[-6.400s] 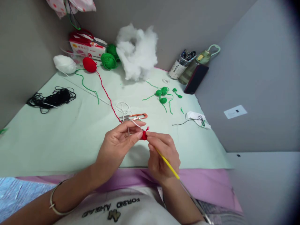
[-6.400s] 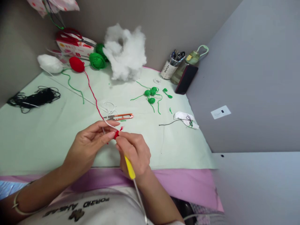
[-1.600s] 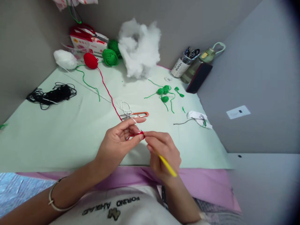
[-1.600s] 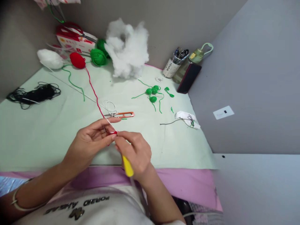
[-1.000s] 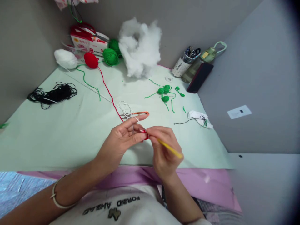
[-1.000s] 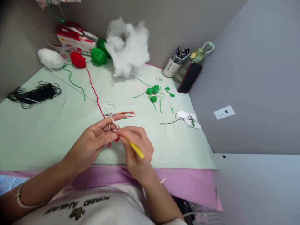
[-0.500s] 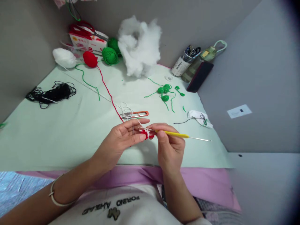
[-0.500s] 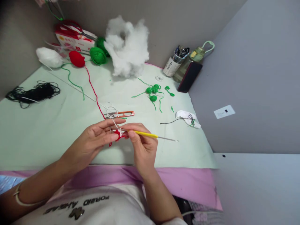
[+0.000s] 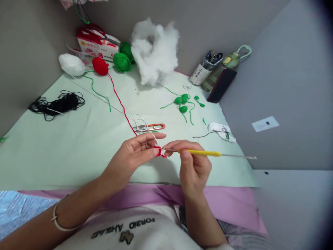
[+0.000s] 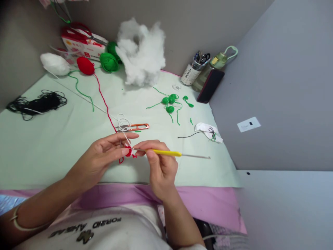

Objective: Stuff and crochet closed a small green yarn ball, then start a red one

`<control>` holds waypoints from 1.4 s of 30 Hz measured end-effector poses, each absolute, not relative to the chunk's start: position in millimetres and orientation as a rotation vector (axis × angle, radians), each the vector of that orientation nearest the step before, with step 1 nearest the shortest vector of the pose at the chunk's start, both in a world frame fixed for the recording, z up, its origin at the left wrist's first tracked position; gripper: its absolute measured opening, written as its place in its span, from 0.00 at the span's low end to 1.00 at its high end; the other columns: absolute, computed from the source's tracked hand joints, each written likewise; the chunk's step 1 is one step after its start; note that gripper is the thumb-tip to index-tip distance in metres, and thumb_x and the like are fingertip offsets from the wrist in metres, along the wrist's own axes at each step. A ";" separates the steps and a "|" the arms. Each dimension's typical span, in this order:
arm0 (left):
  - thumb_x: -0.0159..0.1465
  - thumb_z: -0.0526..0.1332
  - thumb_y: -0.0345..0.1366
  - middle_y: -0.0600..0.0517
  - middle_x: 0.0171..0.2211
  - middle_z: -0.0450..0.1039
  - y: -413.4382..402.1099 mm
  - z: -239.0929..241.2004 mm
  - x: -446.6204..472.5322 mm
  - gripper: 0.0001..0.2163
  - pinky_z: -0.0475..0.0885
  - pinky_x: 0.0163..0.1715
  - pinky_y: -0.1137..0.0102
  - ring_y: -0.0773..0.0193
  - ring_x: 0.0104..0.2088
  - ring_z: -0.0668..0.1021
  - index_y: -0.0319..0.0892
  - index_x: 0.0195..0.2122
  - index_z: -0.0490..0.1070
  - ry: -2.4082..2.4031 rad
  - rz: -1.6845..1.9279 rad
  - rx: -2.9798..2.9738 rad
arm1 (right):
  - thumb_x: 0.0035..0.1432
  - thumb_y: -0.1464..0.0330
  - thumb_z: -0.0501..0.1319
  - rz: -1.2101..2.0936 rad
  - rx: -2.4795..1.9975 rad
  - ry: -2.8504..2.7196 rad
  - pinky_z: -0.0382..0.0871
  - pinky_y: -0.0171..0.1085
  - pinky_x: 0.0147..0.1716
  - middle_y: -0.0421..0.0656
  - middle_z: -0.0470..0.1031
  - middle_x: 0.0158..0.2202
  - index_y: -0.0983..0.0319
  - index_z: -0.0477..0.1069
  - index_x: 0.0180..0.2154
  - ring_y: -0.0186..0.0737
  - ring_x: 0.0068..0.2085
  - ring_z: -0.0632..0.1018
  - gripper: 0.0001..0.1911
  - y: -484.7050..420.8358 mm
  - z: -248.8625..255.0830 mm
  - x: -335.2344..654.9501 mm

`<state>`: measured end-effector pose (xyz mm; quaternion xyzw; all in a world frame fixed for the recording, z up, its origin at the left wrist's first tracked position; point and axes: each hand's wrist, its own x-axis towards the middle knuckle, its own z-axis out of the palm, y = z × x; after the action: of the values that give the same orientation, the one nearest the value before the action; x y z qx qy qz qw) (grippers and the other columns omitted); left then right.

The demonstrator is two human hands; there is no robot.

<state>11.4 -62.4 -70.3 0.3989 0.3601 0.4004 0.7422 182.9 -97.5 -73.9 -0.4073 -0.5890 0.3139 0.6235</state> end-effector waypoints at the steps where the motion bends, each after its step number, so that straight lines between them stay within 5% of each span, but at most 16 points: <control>1: 0.63 0.70 0.37 0.53 0.35 0.74 -62.6 -70.2 11.7 0.14 0.70 0.43 0.71 0.66 0.39 0.74 0.49 0.50 0.81 0.798 0.889 0.879 | 0.72 0.72 0.54 0.641 -0.943 -1.420 0.79 0.40 0.37 0.44 0.81 0.40 0.58 0.76 0.45 0.38 0.38 0.82 0.12 -98.5 -73.0 183.0; 10: 0.61 0.72 0.36 0.55 0.33 0.75 -63.0 -70.1 17.0 0.17 0.71 0.39 0.74 0.70 0.34 0.75 0.48 0.52 0.80 0.695 0.835 0.666 | 0.66 0.78 0.61 -0.169 -1.104 -1.872 0.80 0.40 0.43 0.47 0.79 0.47 0.56 0.76 0.54 0.42 0.47 0.81 0.18 -105.8 -88.6 174.9; 18: 0.60 0.72 0.35 0.55 0.31 0.73 -59.4 -68.0 15.0 0.18 0.68 0.35 0.74 0.70 0.32 0.72 0.48 0.53 0.80 0.746 0.871 0.713 | 0.70 0.71 0.58 0.592 -0.983 -1.314 0.76 0.38 0.31 0.42 0.80 0.36 0.57 0.79 0.41 0.37 0.33 0.79 0.10 -91.2 -75.0 174.2; 22: 0.60 0.73 0.34 0.54 0.35 0.76 -63.1 -65.2 18.2 0.21 0.70 0.43 0.70 0.66 0.38 0.74 0.47 0.55 0.78 0.759 0.924 0.770 | 0.68 0.75 0.60 0.453 -1.037 -1.475 0.79 0.42 0.39 0.42 0.83 0.40 0.53 0.79 0.47 0.41 0.42 0.82 0.14 -94.3 -79.0 170.8; 27: 0.60 0.72 0.37 0.53 0.33 0.76 -58.9 -68.7 19.8 0.19 0.69 0.37 0.72 0.68 0.34 0.73 0.46 0.53 0.80 0.696 0.825 0.637 | 0.66 0.75 0.62 0.138 -1.085 -1.653 0.80 0.45 0.39 0.46 0.81 0.46 0.50 0.78 0.52 0.44 0.44 0.82 0.19 -99.7 -85.2 173.4; 32: 0.61 0.71 0.34 0.52 0.39 0.76 -53.8 -71.0 18.1 0.11 0.69 0.37 0.75 0.70 0.34 0.73 0.44 0.45 0.84 0.688 0.861 0.573 | 0.70 0.70 0.58 0.608 -1.009 -1.224 0.75 0.39 0.30 0.42 0.79 0.34 0.55 0.80 0.42 0.36 0.30 0.78 0.11 -91.5 -77.7 177.4; 38: 0.59 0.74 0.35 0.52 0.39 0.77 -58.8 -69.8 18.6 0.17 0.69 0.48 0.68 0.63 0.43 0.75 0.48 0.50 0.82 0.723 0.888 0.747 | 0.68 0.68 0.63 0.823 -0.986 -1.213 0.76 0.38 0.35 0.43 0.82 0.39 0.57 0.81 0.40 0.36 0.35 0.79 0.07 -88.9 -79.2 178.8; 42: 0.60 0.72 0.36 0.53 0.34 0.73 -59.1 -68.4 16.5 0.14 0.68 0.42 0.69 0.65 0.37 0.73 0.48 0.48 0.83 0.756 0.882 0.799 | 0.69 0.65 0.60 0.954 -0.981 -1.119 0.77 0.37 0.34 0.43 0.82 0.38 0.59 0.79 0.40 0.35 0.31 0.79 0.09 -89.5 -81.2 182.9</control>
<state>16.5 -59.1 -68.4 0.3674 0.3473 0.4053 0.7616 182.9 -89.5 -81.2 -0.4290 -0.4894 0.4172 0.6343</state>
